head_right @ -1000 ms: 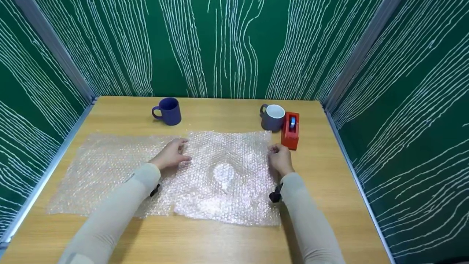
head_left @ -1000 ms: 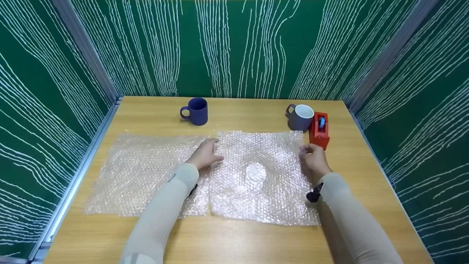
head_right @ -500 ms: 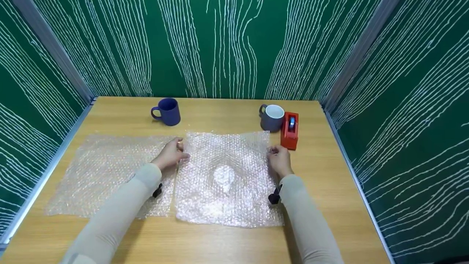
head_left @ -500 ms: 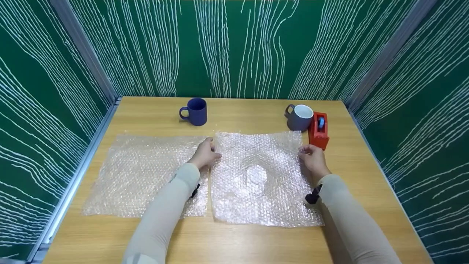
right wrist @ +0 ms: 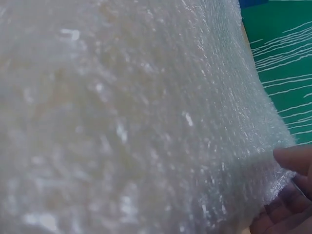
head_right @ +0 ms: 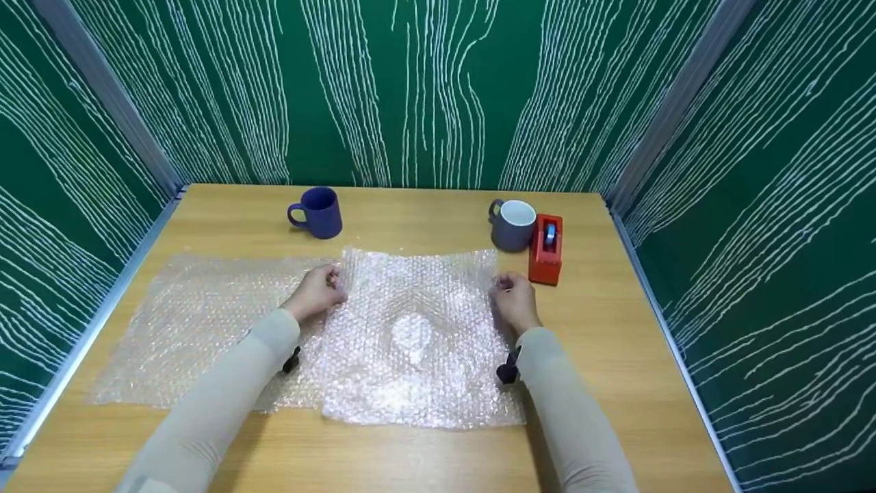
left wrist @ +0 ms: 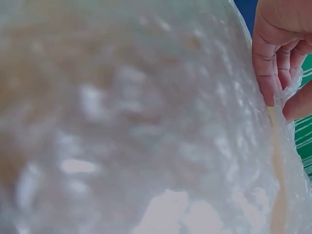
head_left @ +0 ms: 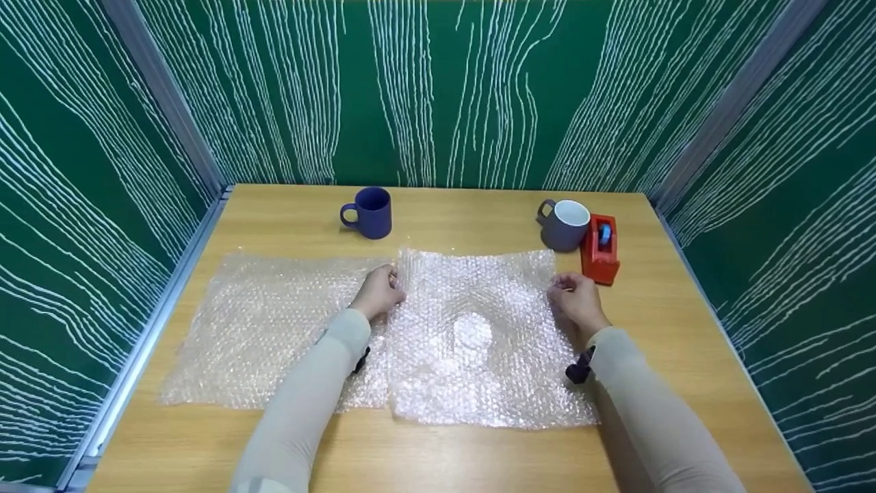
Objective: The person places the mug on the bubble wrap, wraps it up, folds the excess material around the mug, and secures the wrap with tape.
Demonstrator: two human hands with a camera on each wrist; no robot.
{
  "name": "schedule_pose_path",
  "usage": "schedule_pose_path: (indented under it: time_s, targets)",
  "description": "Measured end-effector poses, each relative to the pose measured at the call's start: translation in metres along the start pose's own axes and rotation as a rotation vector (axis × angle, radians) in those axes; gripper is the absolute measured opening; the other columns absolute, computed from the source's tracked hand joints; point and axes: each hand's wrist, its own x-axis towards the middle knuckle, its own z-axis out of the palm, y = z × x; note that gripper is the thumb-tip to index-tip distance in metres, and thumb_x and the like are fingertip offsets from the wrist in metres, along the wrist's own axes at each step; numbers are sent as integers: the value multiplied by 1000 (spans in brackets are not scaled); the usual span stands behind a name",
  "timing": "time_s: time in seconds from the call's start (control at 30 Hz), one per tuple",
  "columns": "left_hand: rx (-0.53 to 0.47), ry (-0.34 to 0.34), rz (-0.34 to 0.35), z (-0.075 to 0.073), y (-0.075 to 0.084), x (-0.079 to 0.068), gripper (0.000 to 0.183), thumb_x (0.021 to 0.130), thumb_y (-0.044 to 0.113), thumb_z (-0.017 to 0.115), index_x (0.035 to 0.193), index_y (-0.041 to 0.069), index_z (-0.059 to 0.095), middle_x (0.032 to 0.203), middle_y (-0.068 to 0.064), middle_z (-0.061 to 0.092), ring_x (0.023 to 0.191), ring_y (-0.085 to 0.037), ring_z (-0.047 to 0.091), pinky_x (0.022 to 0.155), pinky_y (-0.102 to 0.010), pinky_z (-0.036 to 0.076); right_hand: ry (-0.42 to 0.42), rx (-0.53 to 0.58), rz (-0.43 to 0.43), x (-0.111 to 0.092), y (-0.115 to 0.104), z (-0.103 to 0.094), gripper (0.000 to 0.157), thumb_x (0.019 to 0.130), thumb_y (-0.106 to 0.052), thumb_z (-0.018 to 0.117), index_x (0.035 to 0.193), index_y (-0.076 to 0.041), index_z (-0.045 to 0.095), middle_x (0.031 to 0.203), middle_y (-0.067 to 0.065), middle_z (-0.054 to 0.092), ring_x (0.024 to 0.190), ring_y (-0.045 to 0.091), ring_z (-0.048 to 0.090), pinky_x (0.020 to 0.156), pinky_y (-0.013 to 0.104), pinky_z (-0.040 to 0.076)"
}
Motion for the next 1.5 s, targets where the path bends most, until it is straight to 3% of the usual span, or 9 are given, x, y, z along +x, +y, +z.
schedule_pose_path:
  time_s: [0.2, 0.43, 0.53, 0.73, 0.83, 0.93, 1.07, 1.3, 1.5]
  targets:
    - [-4, -3, -5, -1, -3, 0, 37, 79, -3, 69, 115, -1, 62, 83, 3, 54, 76, -13, 51, 67, -25, 44, -44, 28, 65, 5, -8, -6, 45, 100, -6, 73, 142, 6, 60, 126, 19, 66, 113, 23, 60, 88, 21, 54]
    - [28, -6, -31, -1, -1, 1, 43, 81, -3, 73, 121, -1, 61, 82, 2, 53, 73, -14, 50, 64, -25, 41, -80, 2, 104, 13, -27, -19, 63, 102, -15, 74, 157, 2, 48, 154, 28, 52, 139, 39, 51, 117, 49, 48]
    - [32, -1, -40, 0, 0, 1, 44, 81, -2, 75, 122, -1, 61, 84, 2, 54, 75, -14, 51, 65, -25, 41, -94, -6, 121, 18, -34, -25, 69, 102, -19, 76, 161, -2, 45, 160, 27, 47, 146, 41, 47, 124, 53, 44]
    - [12, -27, -45, -2, 4, -3, 49, 79, -3, 77, 125, -2, 60, 92, -2, 58, 83, -18, 54, 74, -29, 48, -112, 6, 122, 27, -44, -34, 75, 102, -20, 77, 166, -8, 39, 168, 21, 42, 150, 39, 40, 128, 54, 40]
    - [12, -56, -49, -4, 10, -5, 57, 80, -3, 77, 135, -4, 58, 109, -13, 68, 95, -23, 61, 89, -37, 57, -108, -6, 105, 31, -49, -36, 80, 102, -19, 79, 168, -9, 35, 171, 20, 40, 153, 40, 39, 130, 54, 39]
    - [23, -80, -54, -7, 16, -7, 73, 82, -2, 77, 149, -6, 49, 130, -24, 70, 113, -31, 66, 104, -46, 58, -94, -41, 75, 36, -54, -39, 82, 101, -19, 79, 169, -6, 34, 170, 22, 40, 153, 41, 41, 131, 55, 37]
    - [63, -89, -56, -11, 19, -7, 88, 82, 0, 82, 159, -6, 40, 131, -27, 70, 124, -36, 67, 112, -47, 55, -75, -90, 45, 44, -60, -41, 81, 102, -21, 79, 167, -3, 34, 167, 25, 42, 152, 42, 42, 131, 56, 36]
    - [109, -119, -36, -17, 14, -5, 93, 77, 2, 90, 157, -7, 43, 111, -16, 64, 100, -29, 61, 105, -47, 55, -35, -138, -8, 57, -61, -44, 84, 100, -19, 80, 167, 2, 32, 165, 31, 42, 150, 46, 45, 130, 58, 37]
    - [113, -141, -36, -16, 7, -4, 84, 78, 4, 91, 150, -5, 48, 114, -15, 63, 100, -26, 59, 101, -44, 54, -38, -161, 6, 65, -60, -44, 88, 101, -22, 78, 169, 1, 27, 170, 32, 34, 157, 47, 38, 132, 59, 32]
